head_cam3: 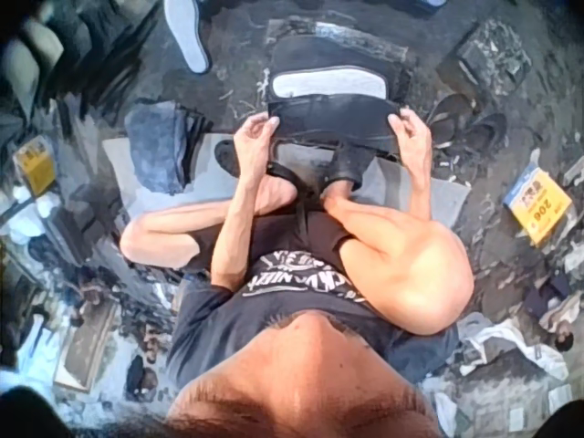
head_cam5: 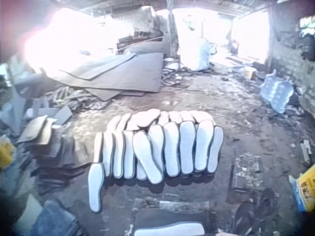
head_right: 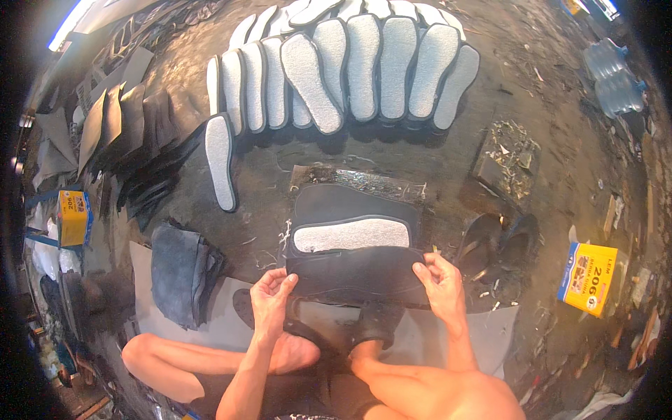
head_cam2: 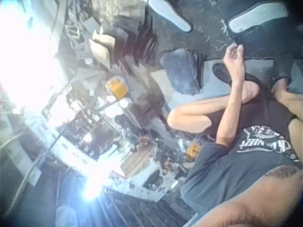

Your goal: The person sits on the floor and assembles shoe insoles by layering a black foam sheet with a grey cushioned insole. They repeatedly pick up, align, and press the layers together, then place the finished insoles in a growing stack.

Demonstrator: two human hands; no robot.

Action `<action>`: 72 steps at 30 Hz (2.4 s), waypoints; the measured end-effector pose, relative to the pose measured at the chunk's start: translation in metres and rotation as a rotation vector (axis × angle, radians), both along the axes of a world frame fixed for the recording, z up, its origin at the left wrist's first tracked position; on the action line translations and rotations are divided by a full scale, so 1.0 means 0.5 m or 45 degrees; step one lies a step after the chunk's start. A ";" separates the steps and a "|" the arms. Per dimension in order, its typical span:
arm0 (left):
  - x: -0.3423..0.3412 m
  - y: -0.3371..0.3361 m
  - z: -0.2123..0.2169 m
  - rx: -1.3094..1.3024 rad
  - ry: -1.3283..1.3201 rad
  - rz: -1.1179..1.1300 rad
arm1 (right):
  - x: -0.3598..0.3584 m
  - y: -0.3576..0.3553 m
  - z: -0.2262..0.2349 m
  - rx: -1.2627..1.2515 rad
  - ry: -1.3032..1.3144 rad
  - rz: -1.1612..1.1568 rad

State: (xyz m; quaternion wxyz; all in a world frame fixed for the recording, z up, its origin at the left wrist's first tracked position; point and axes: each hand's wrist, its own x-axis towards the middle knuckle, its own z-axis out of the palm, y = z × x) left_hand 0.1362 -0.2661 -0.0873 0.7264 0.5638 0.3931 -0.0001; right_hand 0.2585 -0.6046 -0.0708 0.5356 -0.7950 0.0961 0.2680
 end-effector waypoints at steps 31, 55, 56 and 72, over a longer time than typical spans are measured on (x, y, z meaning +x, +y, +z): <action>0.120 0.012 -0.098 0.390 0.039 0.201 | 0.069 0.060 -0.051 -0.030 -0.062 -0.159; 0.137 -0.011 -0.116 0.625 0.117 0.120 | 0.028 0.093 -0.064 -0.263 -0.231 -0.206; 0.136 -0.010 -0.115 0.626 0.129 0.108 | 0.028 0.091 -0.069 -0.278 -0.222 -0.201; 0.164 -0.021 -0.094 0.857 0.164 0.049 | 0.057 0.120 -0.080 -0.317 -0.150 -0.334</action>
